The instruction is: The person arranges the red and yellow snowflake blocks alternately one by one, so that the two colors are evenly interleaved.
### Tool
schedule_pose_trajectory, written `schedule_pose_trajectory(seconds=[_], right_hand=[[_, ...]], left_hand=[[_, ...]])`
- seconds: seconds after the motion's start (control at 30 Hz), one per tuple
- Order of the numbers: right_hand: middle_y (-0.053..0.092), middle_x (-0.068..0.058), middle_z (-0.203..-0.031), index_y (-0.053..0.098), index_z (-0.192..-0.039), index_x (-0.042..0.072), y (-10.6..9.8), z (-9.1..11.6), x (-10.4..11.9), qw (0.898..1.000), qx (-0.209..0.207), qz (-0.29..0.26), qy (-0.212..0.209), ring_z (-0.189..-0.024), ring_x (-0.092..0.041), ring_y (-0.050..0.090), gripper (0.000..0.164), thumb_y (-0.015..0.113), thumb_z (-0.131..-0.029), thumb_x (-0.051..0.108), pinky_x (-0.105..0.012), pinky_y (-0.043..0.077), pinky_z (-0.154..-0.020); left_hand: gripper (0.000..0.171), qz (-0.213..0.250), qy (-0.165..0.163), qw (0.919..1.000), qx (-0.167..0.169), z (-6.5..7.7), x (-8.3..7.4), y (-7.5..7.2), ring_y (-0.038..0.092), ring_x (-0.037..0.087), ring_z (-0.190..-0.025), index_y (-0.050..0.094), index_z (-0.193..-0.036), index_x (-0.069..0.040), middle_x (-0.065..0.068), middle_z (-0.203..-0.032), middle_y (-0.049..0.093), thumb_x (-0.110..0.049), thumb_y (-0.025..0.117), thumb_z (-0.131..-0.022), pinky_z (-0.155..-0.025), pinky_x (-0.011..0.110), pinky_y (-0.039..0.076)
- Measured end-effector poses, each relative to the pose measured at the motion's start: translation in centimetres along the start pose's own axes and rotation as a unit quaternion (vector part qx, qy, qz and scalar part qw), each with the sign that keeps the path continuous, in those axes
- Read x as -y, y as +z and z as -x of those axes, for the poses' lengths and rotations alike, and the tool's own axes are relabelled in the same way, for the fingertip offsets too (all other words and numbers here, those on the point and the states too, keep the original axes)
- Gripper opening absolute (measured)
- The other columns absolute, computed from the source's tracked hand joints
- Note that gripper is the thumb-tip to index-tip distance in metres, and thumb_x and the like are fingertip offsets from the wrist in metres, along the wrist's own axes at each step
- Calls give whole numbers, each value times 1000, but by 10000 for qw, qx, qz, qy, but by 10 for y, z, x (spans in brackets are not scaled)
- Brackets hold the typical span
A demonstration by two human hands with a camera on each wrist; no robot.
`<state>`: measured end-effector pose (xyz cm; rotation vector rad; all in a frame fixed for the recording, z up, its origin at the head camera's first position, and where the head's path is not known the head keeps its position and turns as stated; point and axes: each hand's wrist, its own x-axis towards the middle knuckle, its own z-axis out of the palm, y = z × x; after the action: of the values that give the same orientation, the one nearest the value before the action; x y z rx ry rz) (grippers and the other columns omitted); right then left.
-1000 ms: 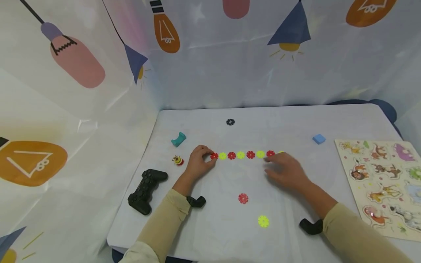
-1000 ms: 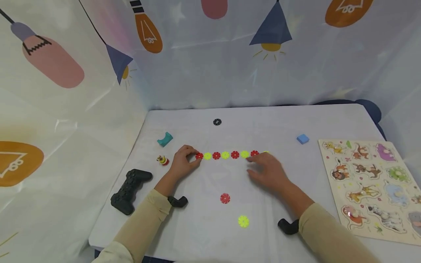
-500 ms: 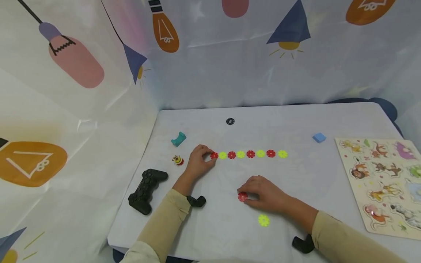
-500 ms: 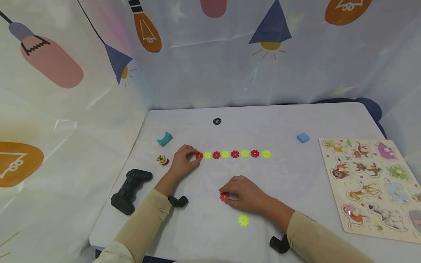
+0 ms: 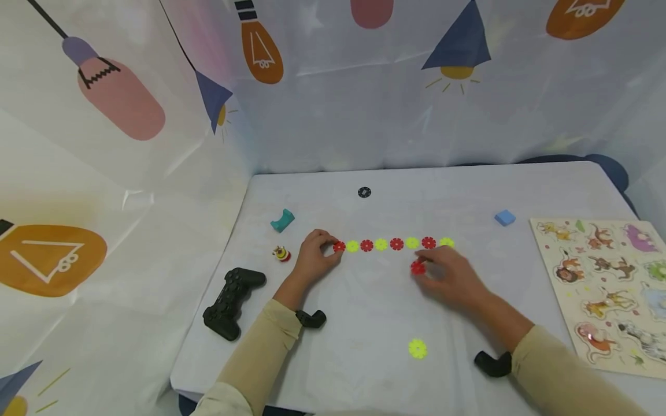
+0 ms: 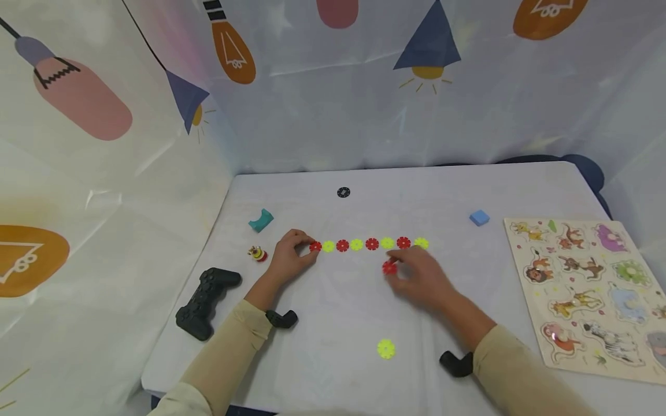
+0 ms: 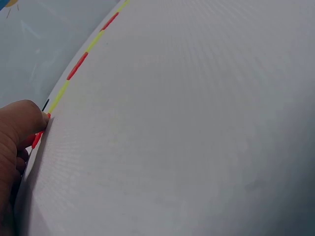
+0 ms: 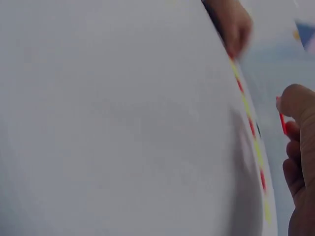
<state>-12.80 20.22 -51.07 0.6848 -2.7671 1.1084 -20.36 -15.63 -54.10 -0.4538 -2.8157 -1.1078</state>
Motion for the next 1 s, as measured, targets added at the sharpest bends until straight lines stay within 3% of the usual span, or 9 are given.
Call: schedule_pose_trajectory(seconds=[0.13,0.2,0.4,0.67,0.77,0.87,0.93,1.0], right_hand=[[59,-12,-119,56,-134,6,-36,-2,-41,9918,-425,355,1150,-106,-31,54,55,77,-86,21,-53,49,-84],[59,-15,-120,54,-136,5,-44,-2,-56,9870,-431,514,1457,-105,-33,53,56,75,-87,23,-55,48,-86],[57,-22,-126,53,-137,1,-47,-4,-74,9857,-423,614,1513,-109,-38,51,57,73,-88,22,-58,46,-90],[56,-22,-127,52,-139,3,-45,-5,-67,9837,-374,634,1638,-111,-39,50,57,72,-89,22,-59,46,-90],[61,-12,-119,57,-135,8,-38,5,-54,9916,-345,616,1086,-105,-30,54,55,76,-86,21,-52,48,-85],[63,1,-117,63,-129,13,-25,23,-31,9995,56,300,-78,-104,-19,57,52,81,-81,20,-42,51,-84],[63,8,-118,64,-128,16,-14,38,-15,9950,567,-10,-821,-105,-12,58,54,84,-79,26,-34,52,-84],[61,12,-121,63,-130,19,-4,52,-1,9863,964,-279,-1311,-108,-7,56,57,84,-79,33,-28,51,-86]], left_hand=[[25,-6,-50,10000,-13,-1,-1,-2,51,11,-102,71,-107,-16,-6,-107,55,-29,76,-85,-90,31,48],[25,-53,-76,9999,-40,-1,-1,-3,51,10,-102,72,-107,-16,-6,-107,55,-29,76,-85,-90,31,49],[25,-20,-69,9999,-80,-2,-1,-6,52,11,-102,72,-107,-16,-6,-108,55,-28,77,-85,-90,32,49],[25,-61,-190,9998,-54,0,2,-4,51,9,-102,71,-107,-17,-8,-107,54,-29,77,-85,-90,30,49],[25,-40,-206,9998,-61,0,1,-4,51,9,-103,71,-107,-18,-8,-107,54,-28,77,-85,-91,30,49],[25,-6,-186,9998,-32,1,-1,-3,51,10,-103,71,-107,-17,-8,-108,54,-29,77,-85,-91,31,49],[25,14,-161,9999,2,0,-3,-2,51,11,-103,71,-107,-16,-6,-108,55,-29,76,-86,-91,31,49],[26,-24,-147,9999,34,-1,-3,-2,51,10,-103,71,-108,-17,-6,-108,54,-30,76,-86,-91,31,49]])
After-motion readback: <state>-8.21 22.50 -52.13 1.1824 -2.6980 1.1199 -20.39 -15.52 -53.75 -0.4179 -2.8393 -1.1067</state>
